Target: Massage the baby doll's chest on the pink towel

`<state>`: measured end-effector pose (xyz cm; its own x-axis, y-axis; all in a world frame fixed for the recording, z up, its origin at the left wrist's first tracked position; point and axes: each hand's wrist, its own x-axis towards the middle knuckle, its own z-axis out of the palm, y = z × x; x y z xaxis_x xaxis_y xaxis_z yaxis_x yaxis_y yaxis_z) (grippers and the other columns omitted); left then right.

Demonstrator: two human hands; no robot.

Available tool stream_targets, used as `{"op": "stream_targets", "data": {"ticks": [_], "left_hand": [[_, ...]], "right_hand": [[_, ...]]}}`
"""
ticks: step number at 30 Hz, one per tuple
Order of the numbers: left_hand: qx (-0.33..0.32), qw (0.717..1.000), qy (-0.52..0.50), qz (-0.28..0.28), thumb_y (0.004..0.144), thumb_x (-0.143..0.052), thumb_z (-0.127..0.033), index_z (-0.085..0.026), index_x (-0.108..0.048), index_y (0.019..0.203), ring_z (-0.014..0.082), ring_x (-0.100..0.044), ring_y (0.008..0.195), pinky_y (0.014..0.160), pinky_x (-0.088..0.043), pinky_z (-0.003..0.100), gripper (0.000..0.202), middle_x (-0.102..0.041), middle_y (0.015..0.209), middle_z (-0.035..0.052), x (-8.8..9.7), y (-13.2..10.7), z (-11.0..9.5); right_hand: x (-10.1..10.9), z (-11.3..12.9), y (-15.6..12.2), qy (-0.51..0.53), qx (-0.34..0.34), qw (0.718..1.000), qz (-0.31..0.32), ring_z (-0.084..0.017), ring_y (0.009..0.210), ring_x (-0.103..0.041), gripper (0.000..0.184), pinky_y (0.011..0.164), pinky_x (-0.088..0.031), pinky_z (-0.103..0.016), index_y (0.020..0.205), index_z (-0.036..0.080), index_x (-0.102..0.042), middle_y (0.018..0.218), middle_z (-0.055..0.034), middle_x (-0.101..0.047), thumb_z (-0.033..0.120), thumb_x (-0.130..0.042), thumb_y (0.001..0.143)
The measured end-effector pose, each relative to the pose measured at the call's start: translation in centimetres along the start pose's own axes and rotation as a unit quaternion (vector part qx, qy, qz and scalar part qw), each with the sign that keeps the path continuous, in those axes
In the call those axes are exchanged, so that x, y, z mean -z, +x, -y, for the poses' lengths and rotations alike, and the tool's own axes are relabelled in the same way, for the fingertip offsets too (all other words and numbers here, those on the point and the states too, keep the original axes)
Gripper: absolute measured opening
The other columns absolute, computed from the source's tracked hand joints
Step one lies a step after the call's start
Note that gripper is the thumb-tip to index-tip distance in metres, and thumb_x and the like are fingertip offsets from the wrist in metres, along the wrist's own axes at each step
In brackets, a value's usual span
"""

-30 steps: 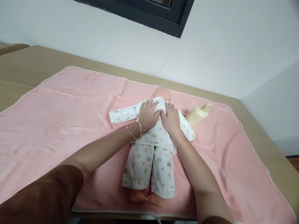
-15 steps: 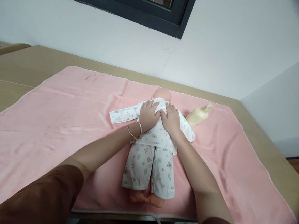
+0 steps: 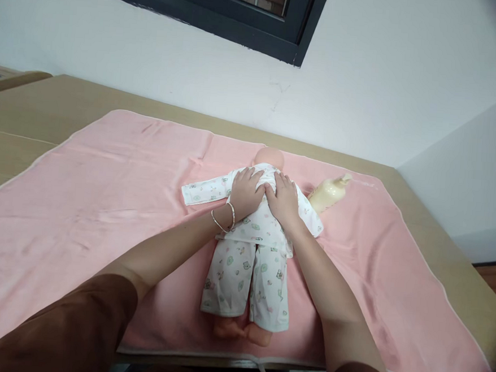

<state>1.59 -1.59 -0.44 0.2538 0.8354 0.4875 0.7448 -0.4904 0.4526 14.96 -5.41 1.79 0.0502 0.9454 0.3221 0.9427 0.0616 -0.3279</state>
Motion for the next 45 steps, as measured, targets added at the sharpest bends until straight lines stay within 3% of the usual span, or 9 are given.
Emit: {"op": "stream_targets", "data": {"ticks": [16, 22, 26, 30, 33, 37, 41, 45], "left_hand": [[0.004, 1.000, 0.000, -0.003, 0.092, -0.045, -0.027, -0.016, -0.059, 0.132, 0.0300, -0.046, 0.136, 0.118, -0.031, 0.050, 0.044, -0.057, 0.142, 0.0126, 0.1, 0.0, -0.1], [-0.052, 0.998, -0.005, -0.034, 0.092, -0.045, -0.025, -0.014, -0.063, 0.122, 0.0291, -0.055, 0.126, 0.111, -0.040, 0.048, 0.037, -0.065, 0.130, 0.0145, -0.1, 0.0, 0.1], [-0.081, 0.994, 0.010, -0.078, 0.093, -0.046, -0.025, -0.017, -0.069, 0.107, 0.0272, -0.061, 0.114, 0.102, -0.046, 0.045, 0.027, -0.070, 0.117, 0.0119, 0.1, -0.4, -0.2], [-0.058, 0.994, 0.027, -0.088, 0.092, -0.048, -0.026, -0.019, -0.070, 0.099, 0.0274, -0.063, 0.106, 0.096, -0.048, 0.044, 0.024, -0.072, 0.110, 0.0105, 0.6, -0.9, -0.8], [-0.028, 0.996, 0.032, -0.077, 0.091, -0.049, -0.026, -0.018, -0.068, 0.108, 0.0280, -0.062, 0.112, 0.098, -0.047, 0.044, 0.027, -0.070, 0.118, 0.0110, 0.7, -0.8, -1.0], [-0.019, 0.999, 0.016, -0.038, 0.091, -0.047, -0.026, -0.016, -0.060, 0.127, 0.0285, -0.053, 0.129, 0.112, -0.037, 0.047, 0.040, -0.062, 0.135, 0.0127, 0.4, -0.3, -0.6], [-0.020, 1.000, 0.005, -0.002, 0.091, -0.045, -0.026, -0.014, -0.056, 0.133, 0.0295, -0.047, 0.136, 0.117, -0.030, 0.050, 0.044, -0.056, 0.143, 0.0138, 0.2, 0.0, -0.1], [-0.023, 1.000, -0.012, -0.009, 0.091, -0.045, -0.025, -0.017, -0.058, 0.130, 0.0275, -0.049, 0.134, 0.116, -0.032, 0.048, 0.042, -0.059, 0.140, 0.0116, 0.2, -0.2, 0.0]], "right_hand": [[0.1, 0.1, 0.2, -0.010, -0.004, 1.000, 0.005, -0.032, 0.144, -0.036, 0.056, 0.119, -0.023, -0.049, 0.146, 0.012, -0.044, 0.154, -0.0156, -0.044, 0.039, -0.038, 0.099], [0.4, 0.3, 0.3, -0.052, 0.014, 0.998, 0.013, -0.033, 0.142, -0.038, 0.053, 0.116, -0.026, -0.048, 0.145, 0.009, -0.045, 0.152, -0.0162, -0.046, 0.036, -0.037, 0.100], [1.3, 1.6, -0.7, -0.119, 0.022, 0.993, -0.005, -0.029, 0.119, -0.059, 0.042, 0.099, -0.042, -0.038, 0.128, 0.012, -0.058, 0.131, -0.0167, -0.064, 0.032, -0.032, 0.103], [1.6, 2.5, -1.5, -0.158, -0.008, 0.987, -0.021, -0.026, 0.100, -0.066, 0.041, 0.082, -0.046, -0.033, 0.118, 0.015, -0.063, 0.110, -0.0149, -0.070, 0.033, -0.029, 0.103], [1.2, 1.9, -1.1, -0.129, -0.006, 0.991, -0.031, -0.028, 0.113, -0.062, 0.042, 0.094, -0.045, -0.036, 0.126, 0.015, -0.060, 0.123, -0.0152, -0.067, 0.035, -0.032, 0.102], [0.4, 0.2, 0.1, -0.068, 0.012, 0.998, 0.001, -0.031, 0.139, -0.043, 0.053, 0.115, -0.029, -0.045, 0.143, 0.009, -0.048, 0.148, -0.0185, -0.050, 0.037, -0.037, 0.100], [0.3, -1.1, 0.6, -0.025, 0.038, 0.998, 0.031, -0.031, 0.145, -0.036, 0.059, 0.119, -0.024, -0.049, 0.149, 0.009, -0.040, 0.155, -0.0183, -0.041, 0.043, -0.034, 0.101], [0.6, -1.6, 0.4, -0.013, 0.070, 0.996, 0.060, -0.032, 0.148, -0.030, 0.068, 0.121, -0.022, -0.049, 0.152, 0.006, -0.034, 0.157, -0.0204, -0.036, 0.050, -0.034, 0.101]]}}
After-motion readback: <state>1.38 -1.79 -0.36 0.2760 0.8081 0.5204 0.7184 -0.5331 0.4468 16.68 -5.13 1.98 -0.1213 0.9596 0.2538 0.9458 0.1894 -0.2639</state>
